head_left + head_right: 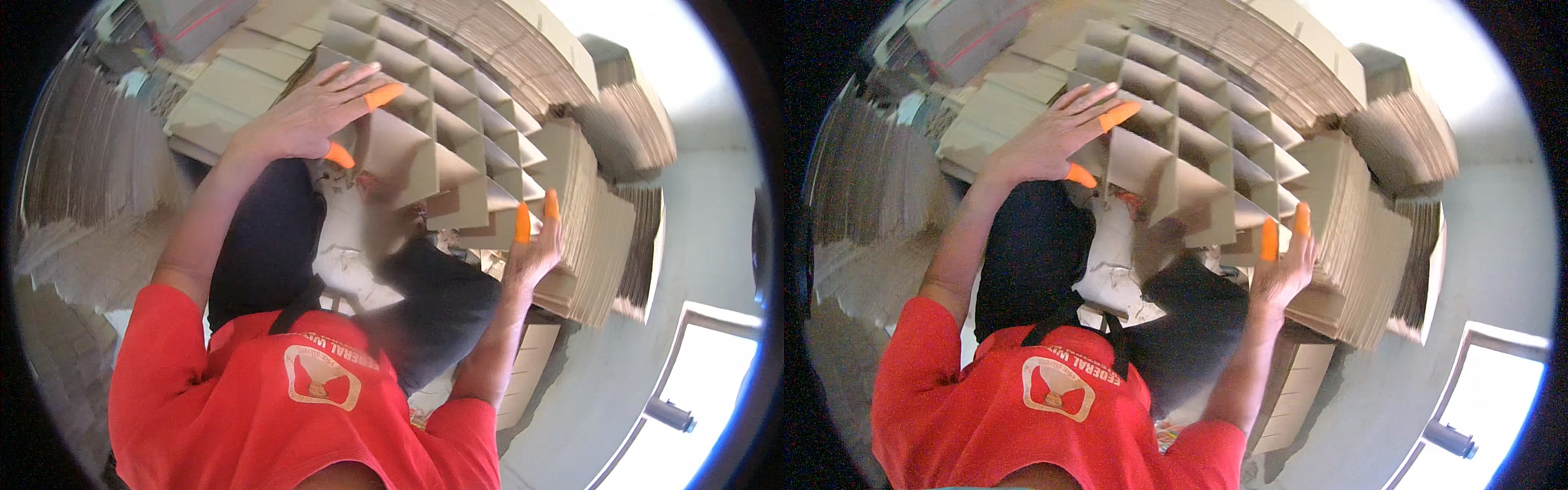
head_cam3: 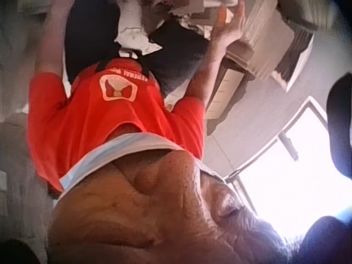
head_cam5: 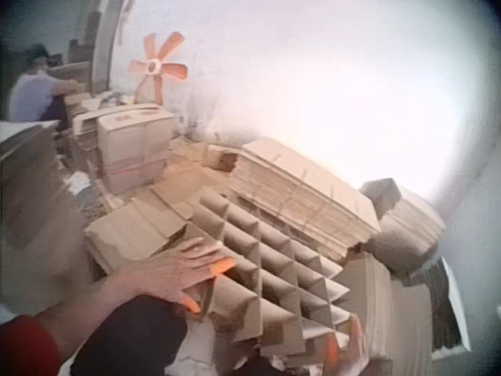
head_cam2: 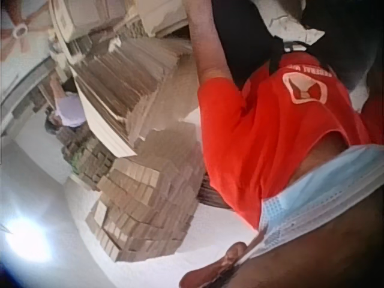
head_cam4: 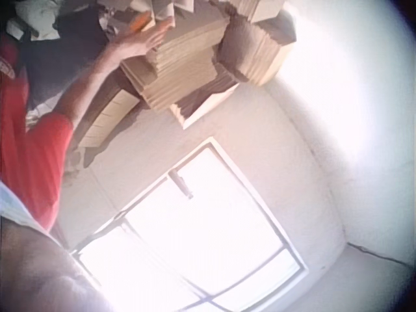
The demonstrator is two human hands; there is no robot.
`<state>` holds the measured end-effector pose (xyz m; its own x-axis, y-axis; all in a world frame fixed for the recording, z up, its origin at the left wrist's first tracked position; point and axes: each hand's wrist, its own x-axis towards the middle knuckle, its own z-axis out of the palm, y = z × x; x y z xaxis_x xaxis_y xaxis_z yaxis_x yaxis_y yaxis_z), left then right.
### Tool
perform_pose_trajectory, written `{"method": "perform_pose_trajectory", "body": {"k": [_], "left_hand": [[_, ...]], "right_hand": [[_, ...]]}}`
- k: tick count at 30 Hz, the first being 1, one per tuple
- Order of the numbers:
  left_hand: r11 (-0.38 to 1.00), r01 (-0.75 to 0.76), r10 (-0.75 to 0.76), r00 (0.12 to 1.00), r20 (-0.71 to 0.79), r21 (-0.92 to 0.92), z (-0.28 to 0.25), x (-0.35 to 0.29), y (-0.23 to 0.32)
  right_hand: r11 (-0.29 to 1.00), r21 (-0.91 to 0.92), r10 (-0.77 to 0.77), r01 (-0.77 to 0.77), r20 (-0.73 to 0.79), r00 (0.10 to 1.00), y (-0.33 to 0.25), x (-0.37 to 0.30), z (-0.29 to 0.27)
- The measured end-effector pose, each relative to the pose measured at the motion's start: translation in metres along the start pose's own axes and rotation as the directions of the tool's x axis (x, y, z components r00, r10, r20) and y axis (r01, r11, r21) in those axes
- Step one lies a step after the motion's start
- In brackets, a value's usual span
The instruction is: The person sits on the floor and repeatedly folds pre-cut cardboard sheets into box shapes. They pick up a flat sheet, fold along the scored lines to form sides and flaps, and place the assembled box onto a growing stack.
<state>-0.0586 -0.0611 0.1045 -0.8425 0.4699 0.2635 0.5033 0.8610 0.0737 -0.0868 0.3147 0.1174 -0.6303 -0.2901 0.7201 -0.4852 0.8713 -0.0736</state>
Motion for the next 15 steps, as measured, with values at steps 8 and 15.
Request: {"method": "perform_pose_trajectory", "body": {"k": [8, 15], "left_hand": [[0.996, -0.043, 0.036, 0.995, -0.091, -0.079, 0.027, 0.055, -0.007], [0.966, -0.16, 0.15, 0.987, -0.064, -0.205, 0.045, 0.125, 0.003]], "right_hand": [[0.981, 0.065, 0.102, -0.183, 0.629, 0.771, 0.03, -0.003, -0.01], [0.905, 0.347, -0.075, -0.248, 0.701, 0.709, 0.036, -0.012, -0.056]]}}
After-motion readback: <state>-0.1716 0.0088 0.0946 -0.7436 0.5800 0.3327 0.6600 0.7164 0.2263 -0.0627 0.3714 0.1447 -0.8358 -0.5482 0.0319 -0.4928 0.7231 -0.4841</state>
